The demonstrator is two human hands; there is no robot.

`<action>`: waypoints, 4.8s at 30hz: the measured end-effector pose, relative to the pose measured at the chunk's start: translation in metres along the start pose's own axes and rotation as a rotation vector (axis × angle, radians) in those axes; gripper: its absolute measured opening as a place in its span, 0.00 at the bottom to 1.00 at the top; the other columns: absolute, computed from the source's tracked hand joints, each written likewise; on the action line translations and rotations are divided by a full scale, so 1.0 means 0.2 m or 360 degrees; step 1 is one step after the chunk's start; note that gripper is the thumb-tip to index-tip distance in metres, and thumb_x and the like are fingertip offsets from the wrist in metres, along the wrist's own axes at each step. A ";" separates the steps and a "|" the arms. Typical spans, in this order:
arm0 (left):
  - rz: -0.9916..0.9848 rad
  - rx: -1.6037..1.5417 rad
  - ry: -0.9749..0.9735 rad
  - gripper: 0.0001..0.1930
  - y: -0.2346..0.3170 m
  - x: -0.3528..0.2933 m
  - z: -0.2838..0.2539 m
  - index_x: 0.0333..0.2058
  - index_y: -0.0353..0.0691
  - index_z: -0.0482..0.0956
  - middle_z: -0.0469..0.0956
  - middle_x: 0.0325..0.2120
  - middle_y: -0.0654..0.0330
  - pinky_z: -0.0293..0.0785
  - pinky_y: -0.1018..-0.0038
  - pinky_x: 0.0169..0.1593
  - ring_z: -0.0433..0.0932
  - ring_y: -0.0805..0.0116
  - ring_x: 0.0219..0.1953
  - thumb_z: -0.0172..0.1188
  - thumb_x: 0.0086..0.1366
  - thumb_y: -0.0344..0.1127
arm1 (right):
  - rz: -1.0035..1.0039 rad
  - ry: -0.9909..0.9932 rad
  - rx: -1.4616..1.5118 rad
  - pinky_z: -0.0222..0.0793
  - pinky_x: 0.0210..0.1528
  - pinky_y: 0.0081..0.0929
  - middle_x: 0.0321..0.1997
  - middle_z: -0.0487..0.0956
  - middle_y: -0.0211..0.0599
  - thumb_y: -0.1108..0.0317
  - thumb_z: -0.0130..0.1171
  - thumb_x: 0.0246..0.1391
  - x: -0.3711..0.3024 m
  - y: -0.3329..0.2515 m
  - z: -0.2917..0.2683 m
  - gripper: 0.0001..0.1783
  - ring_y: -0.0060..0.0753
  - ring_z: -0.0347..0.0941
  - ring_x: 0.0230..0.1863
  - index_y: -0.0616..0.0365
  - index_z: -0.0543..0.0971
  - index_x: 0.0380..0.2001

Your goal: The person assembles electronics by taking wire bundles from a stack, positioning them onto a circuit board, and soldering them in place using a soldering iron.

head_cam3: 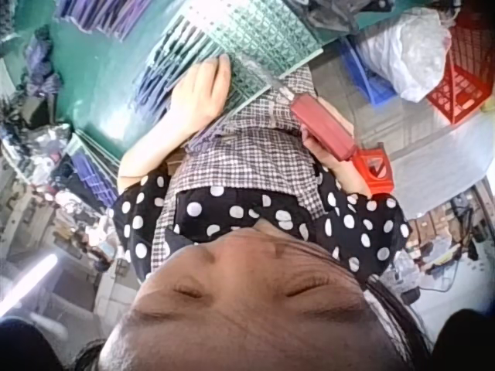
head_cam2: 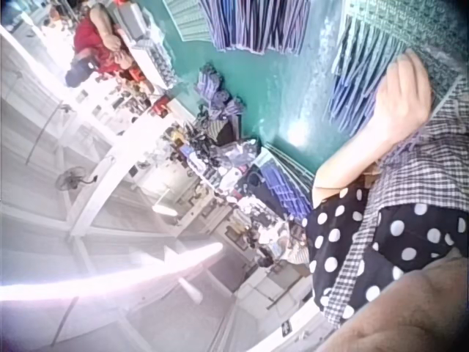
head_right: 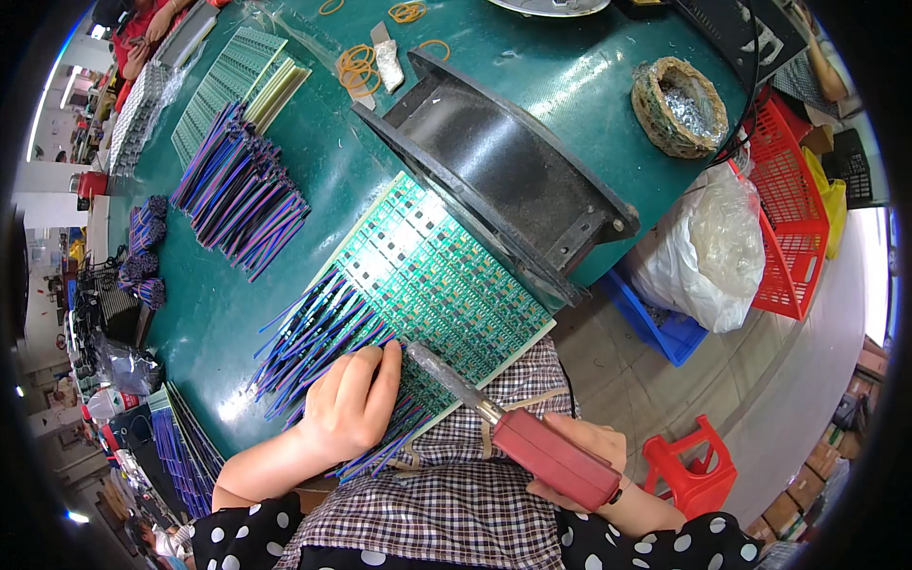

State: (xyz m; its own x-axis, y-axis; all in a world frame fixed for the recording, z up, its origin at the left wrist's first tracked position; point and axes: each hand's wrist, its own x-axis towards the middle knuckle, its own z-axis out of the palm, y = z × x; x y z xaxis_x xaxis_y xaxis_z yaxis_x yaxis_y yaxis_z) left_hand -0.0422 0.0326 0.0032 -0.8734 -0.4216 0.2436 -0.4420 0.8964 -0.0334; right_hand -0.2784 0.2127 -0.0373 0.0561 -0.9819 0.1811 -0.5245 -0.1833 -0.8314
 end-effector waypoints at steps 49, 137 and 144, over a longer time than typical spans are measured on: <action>0.0244 0.0372 -0.0058 0.10 0.01 0.02 -0.01 0.32 0.25 0.79 0.76 0.25 0.57 0.70 0.86 0.25 0.72 0.73 0.24 0.60 0.50 0.24 | -0.0029 0.0097 0.0031 0.78 0.32 0.25 0.32 0.82 0.40 0.53 0.72 0.43 -0.01 -0.03 -0.02 0.38 0.35 0.82 0.28 0.73 0.72 0.50; -0.0265 -0.0298 0.0103 0.14 0.07 -0.03 0.00 0.37 0.29 0.79 0.75 0.30 0.57 0.73 0.74 0.29 0.75 0.66 0.28 0.60 0.49 0.25 | 0.1155 0.0225 0.1445 0.68 0.46 0.28 0.32 0.77 0.38 0.57 0.69 0.51 -0.17 -0.17 -0.11 0.35 0.27 0.73 0.34 0.64 0.65 0.53; -0.0194 -0.0119 0.0117 0.16 0.08 -0.03 0.01 0.39 0.27 0.79 0.74 0.31 0.57 0.72 0.78 0.28 0.74 0.68 0.27 0.59 0.48 0.26 | 0.0764 0.0197 0.1107 0.73 0.29 0.24 0.26 0.79 0.37 0.70 0.68 0.42 -0.12 -0.11 -0.03 0.40 0.30 0.77 0.24 0.66 0.63 0.58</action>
State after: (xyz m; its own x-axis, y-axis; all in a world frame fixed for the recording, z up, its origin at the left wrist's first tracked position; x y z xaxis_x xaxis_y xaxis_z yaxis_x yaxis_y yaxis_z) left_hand -0.0453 0.0489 -0.0011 -0.7957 -0.5193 0.3116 -0.5251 0.8480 0.0724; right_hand -0.2722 0.2411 -0.0201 -0.1533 -0.9559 -0.2507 0.1758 0.2232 -0.9588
